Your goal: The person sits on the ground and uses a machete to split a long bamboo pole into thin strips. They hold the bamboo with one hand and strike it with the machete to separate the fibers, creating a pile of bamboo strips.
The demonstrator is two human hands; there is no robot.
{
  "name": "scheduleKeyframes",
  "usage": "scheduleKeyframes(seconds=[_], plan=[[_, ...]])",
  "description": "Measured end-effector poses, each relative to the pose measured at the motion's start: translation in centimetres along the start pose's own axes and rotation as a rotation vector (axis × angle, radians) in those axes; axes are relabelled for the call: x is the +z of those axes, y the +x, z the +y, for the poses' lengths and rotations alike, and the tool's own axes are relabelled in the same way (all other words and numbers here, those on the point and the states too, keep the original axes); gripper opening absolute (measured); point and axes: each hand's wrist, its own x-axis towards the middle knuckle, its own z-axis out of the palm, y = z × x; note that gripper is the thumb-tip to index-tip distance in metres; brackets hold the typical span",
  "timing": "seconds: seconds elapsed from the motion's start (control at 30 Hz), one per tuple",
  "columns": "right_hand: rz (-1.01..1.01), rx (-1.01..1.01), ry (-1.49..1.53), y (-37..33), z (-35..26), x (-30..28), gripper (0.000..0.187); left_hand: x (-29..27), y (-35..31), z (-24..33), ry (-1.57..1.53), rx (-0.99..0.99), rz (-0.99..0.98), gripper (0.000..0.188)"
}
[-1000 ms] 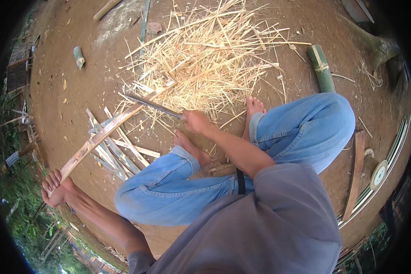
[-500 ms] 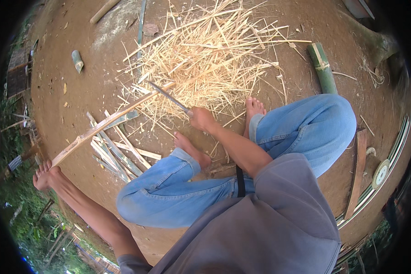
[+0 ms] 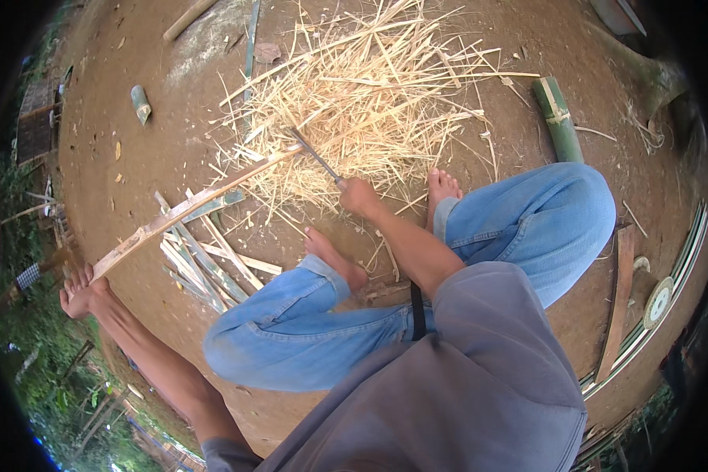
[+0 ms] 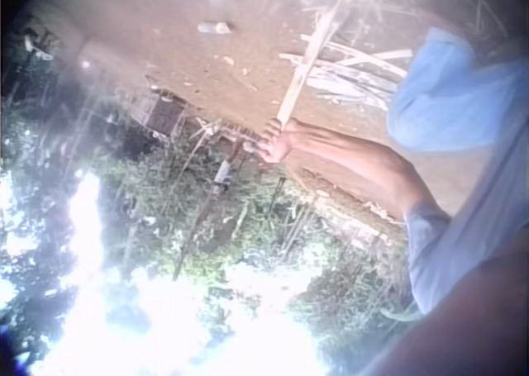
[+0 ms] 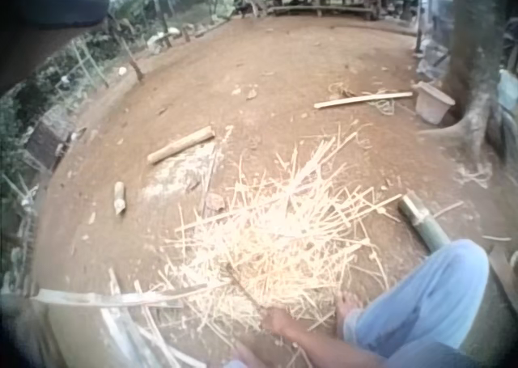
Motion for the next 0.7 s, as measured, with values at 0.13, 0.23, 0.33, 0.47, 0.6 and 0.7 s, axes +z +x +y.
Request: scheduleKeyframes(seconds=[0.13, 0.23, 0.33, 0.47, 0.6, 0.7], plan=[[-0.03, -0.253, -0.132, -2.3, -2.4, 0.8, 0.022, -1.2, -1.7, 1.4, -0.21, -0.086, -0.496, 0.032], [0.045, -0.184, -0.091, -0.9, -1.5, 1.1, 0.023, -1.0, -3.5, 0.2, -0.237, -0.084, -0.553, 0.032], [0.036, -0.145, -0.062, -0.5, -1.5, 2.0, 0.024, -1.7, -4.6, 1.7, -0.212, -0.062, -0.522, 0.032], [0.05, -0.214, -0.114, -1.3, -0.2, 2.1, 0.025, -0.9, -4.4, 1.4, -0.199, -0.038, -0.461, 0.031], [0.044, -0.209, -0.095, -2.6, -1.1, 2.8, 0.023, -1.9, -3.3, 1.3, -0.183, -0.058, -0.421, 0.031], [0.022, -0.32, -0.182, -3.7, -2.2, 2.0, 0.022, -2.6, -3.5, 1.2, -0.168, -0.068, -0.442, 0.031]])
